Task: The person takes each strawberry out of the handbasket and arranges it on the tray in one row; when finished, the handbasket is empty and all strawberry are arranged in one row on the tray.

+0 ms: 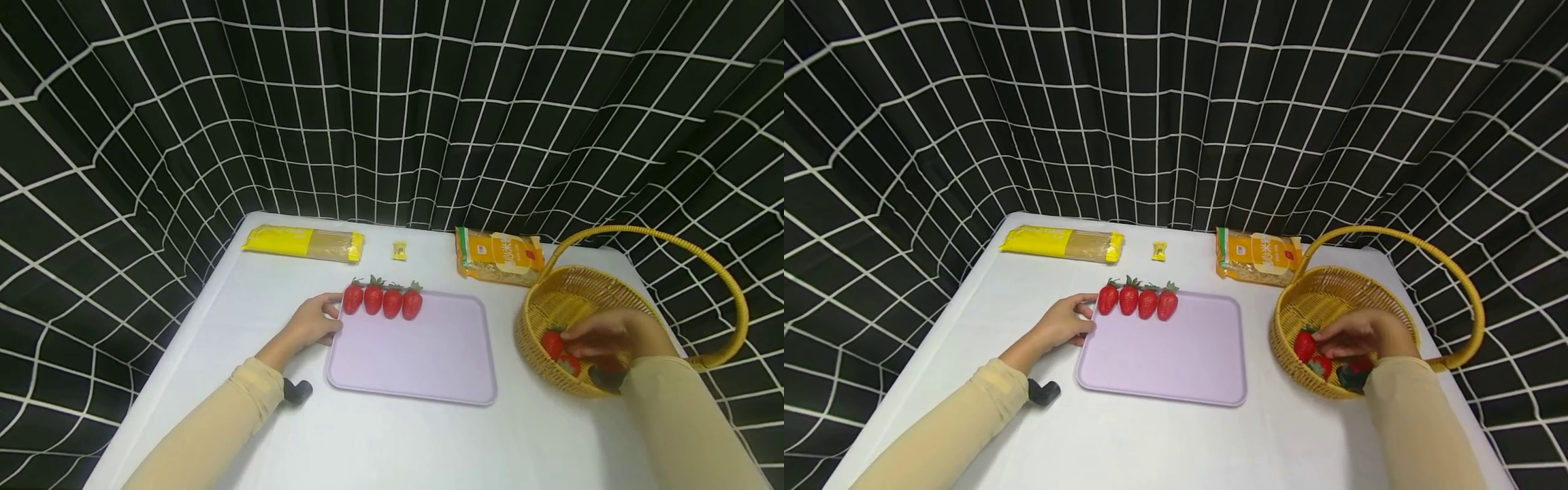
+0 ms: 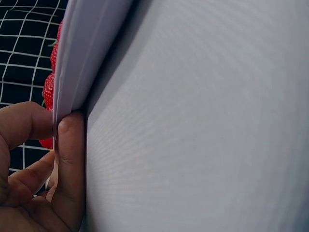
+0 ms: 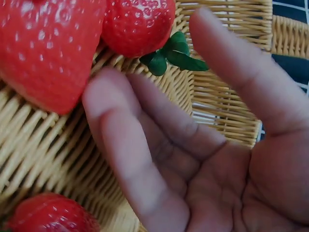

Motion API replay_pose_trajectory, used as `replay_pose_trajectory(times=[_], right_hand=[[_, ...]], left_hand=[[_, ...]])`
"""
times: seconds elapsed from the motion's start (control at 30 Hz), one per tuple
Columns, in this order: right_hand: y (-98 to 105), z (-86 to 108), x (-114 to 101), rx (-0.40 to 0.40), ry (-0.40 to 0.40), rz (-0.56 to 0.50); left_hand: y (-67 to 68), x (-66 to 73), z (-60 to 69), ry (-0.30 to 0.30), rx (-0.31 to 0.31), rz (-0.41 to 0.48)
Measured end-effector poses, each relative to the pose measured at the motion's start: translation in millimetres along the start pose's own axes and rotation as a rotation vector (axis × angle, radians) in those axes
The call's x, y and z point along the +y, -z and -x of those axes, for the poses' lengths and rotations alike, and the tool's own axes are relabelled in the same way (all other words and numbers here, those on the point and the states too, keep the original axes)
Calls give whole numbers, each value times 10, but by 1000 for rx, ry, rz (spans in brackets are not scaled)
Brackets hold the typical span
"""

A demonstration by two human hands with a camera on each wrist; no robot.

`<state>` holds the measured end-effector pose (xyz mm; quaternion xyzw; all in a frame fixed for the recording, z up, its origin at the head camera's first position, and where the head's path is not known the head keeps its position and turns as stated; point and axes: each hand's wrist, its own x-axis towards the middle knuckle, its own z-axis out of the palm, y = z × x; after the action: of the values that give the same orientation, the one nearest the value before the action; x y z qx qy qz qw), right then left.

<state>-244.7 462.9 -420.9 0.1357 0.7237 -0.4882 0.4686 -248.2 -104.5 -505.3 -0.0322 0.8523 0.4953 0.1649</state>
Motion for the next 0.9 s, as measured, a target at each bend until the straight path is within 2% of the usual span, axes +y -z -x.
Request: replay_pose_trajectory(times=[0.07,0.17,0.23,0.33,0.57,0.9], right_hand=[[-18,-29,-67,12,-16,28],[-87,-59,-157,101,-47,41],[-136,-87,-202,108,-65,75],[-200,-129,-255,85,-74,119],[-288,-228,-320,-9,-6,173],[-374,-318,-414,-29,34,265]], left_hand=[[1,8,-3,1,1,1],[1,15,-4,1,3,2],[0,18,-2,3,5,-1],[-3,17,1,1,5,-4],[-7,26,22,1,6,1],[-16,14,8,5,10,13]])
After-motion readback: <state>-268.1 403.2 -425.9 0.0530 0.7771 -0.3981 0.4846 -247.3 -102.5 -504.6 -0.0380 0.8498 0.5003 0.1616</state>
